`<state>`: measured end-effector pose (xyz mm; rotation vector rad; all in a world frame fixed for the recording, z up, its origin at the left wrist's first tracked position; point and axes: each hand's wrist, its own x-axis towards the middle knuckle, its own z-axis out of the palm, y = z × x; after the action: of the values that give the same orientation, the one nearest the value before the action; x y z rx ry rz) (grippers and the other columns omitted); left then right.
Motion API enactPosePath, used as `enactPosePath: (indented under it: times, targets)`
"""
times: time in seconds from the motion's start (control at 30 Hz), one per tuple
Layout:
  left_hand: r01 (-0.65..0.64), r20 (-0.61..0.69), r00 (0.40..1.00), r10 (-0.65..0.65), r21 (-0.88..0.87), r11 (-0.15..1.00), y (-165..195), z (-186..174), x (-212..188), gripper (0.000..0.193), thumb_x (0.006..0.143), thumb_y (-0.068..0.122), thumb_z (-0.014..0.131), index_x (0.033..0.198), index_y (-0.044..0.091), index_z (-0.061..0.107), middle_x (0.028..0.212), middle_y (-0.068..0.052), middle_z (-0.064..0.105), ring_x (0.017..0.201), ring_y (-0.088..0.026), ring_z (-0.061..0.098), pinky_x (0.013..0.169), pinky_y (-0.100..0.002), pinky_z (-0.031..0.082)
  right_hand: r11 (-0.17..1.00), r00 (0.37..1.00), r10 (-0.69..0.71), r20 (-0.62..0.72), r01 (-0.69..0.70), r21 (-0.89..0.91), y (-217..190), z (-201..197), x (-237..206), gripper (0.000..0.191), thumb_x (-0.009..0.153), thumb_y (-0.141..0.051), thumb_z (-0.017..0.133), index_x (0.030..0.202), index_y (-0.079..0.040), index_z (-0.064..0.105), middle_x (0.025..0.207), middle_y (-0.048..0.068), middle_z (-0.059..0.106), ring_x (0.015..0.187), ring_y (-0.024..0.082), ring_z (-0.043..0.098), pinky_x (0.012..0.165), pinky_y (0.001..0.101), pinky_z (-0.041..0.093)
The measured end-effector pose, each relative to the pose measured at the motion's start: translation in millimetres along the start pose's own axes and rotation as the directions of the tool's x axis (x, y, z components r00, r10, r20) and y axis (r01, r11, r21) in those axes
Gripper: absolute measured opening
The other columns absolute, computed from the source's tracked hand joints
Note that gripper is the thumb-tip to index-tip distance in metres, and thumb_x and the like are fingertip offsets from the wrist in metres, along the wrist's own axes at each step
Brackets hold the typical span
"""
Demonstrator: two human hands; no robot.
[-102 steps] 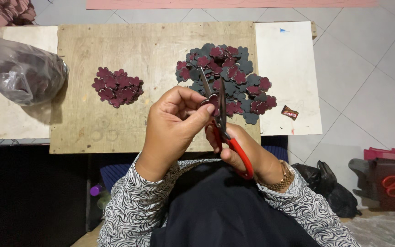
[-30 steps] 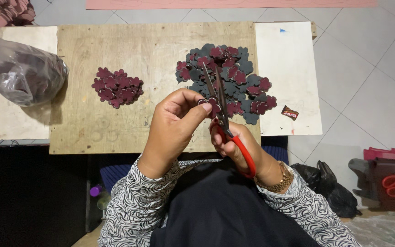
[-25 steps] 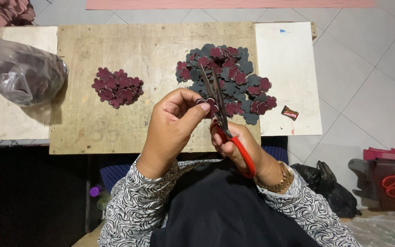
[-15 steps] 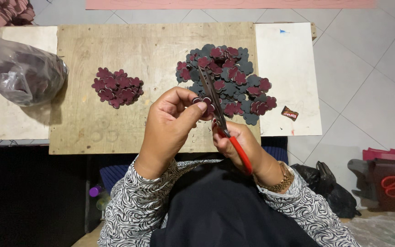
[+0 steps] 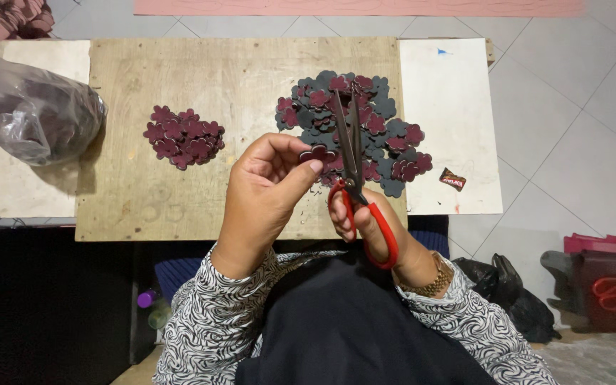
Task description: The person sits at a workbench trimming dark excess material from the edges of flower-shaped foam pieces using red-handled scissors, placing each trimmed piece onto a finished pile. After trimming, the person gathers the finished pieces and packs them into a plastic bag.
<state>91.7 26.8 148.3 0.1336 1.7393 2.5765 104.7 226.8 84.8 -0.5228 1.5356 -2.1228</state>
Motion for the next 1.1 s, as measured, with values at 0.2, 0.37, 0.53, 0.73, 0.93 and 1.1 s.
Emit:
enactPosePath:
  times: [0.2, 0.37, 0.53, 0.73, 0.93, 1.1]
  targets:
    - [0.015, -0.041, 0.999, -0.013, 0.057, 0.998, -0.5, -4.4, 1.9, 0.016, 0.099, 0.001, 0.069, 0.114, -0.002, 0.067, 0.102, -0.005, 0.072, 0.089, -0.007, 0.066, 0.08, -0.024, 0.057, 0.994, 0.999, 0.009, 0.038, -0.005, -0.113, 0.9, -0.1, 2.6, 0.08, 0.088, -0.085, 0.054, 0.103, -0.007, 0.053, 0.087, -0.001, 0.05, 0.076, 0.008, 0.049, 0.071, 0.0237, 0.044]
    - [0.038, -0.046, 0.998, -0.041, -0.06, 0.997, -2.6, -8.0, 3.4, 0.029, 0.095, -0.002, 0.07, 0.123, -0.002, 0.06, 0.106, -0.006, 0.068, 0.09, -0.009, 0.067, 0.076, -0.023, 0.056, 0.992, 0.998, 0.03, 0.054, -0.023, -0.126, 4.7, 0.5, 3.8, 0.082, 0.086, -0.085, 0.057, 0.107, -0.005, 0.056, 0.092, 0.0, 0.053, 0.082, 0.01, 0.052, 0.076, 0.0251, 0.046]
    - [0.039, -0.037, 0.998, -0.045, -0.14, 0.989, -4.1, -14.2, 5.6, 0.03, 0.095, -0.006, 0.069, 0.12, -0.003, 0.054, 0.107, -0.009, 0.067, 0.095, -0.01, 0.068, 0.082, -0.024, 0.059, 0.985, 0.997, 0.05, 0.061, -0.039, -0.168, 4.5, 3.9, 7.6, 0.082, 0.087, -0.084, 0.058, 0.108, -0.005, 0.057, 0.095, 0.0, 0.055, 0.086, 0.01, 0.054, 0.079, 0.0253, 0.047]
    - [0.0, -0.027, 1.0, -0.005, -0.17, 0.985, -7.9, -23.8, 4.3, 0.031, 0.094, -0.007, 0.069, 0.12, -0.001, 0.054, 0.108, -0.008, 0.068, 0.099, -0.01, 0.067, 0.088, -0.023, 0.059, 0.983, 0.994, 0.044, 0.096, -0.026, -0.182, -3.1, 13.8, 12.7, 0.077, 0.091, -0.08, 0.058, 0.11, -0.006, 0.057, 0.094, 0.0, 0.055, 0.086, 0.009, 0.054, 0.079, 0.0247, 0.045]
    - [-0.105, -0.087, 0.992, 0.096, -0.1, 0.99, -9.9, -35.6, 4.4, 0.013, 0.1, -0.003, 0.069, 0.11, -0.002, 0.063, 0.103, -0.006, 0.071, 0.093, -0.008, 0.066, 0.085, -0.023, 0.056, 0.981, 0.99, 0.067, 0.12, -0.044, -0.189, -5.6, 21.8, 18.9, 0.073, 0.093, -0.076, 0.06, 0.112, -0.006, 0.055, 0.094, 0.0, 0.053, 0.086, 0.009, 0.051, 0.078, 0.0243, 0.044]
    - [-0.036, -0.151, 0.987, 0.048, 0.08, 0.996, -2.2, -39.6, 2.7, 0.013, 0.099, 0.001, 0.068, 0.112, -0.001, 0.066, 0.1, -0.004, 0.073, 0.089, -0.006, 0.068, 0.076, -0.021, 0.056, 0.983, 0.988, 0.08, 0.135, -0.056, -0.172, -5.4, 20.1, 18.0, 0.071, 0.094, -0.074, 0.061, 0.112, -0.006, 0.055, 0.094, 0.0, 0.054, 0.087, 0.009, 0.052, 0.08, 0.0238, 0.044]
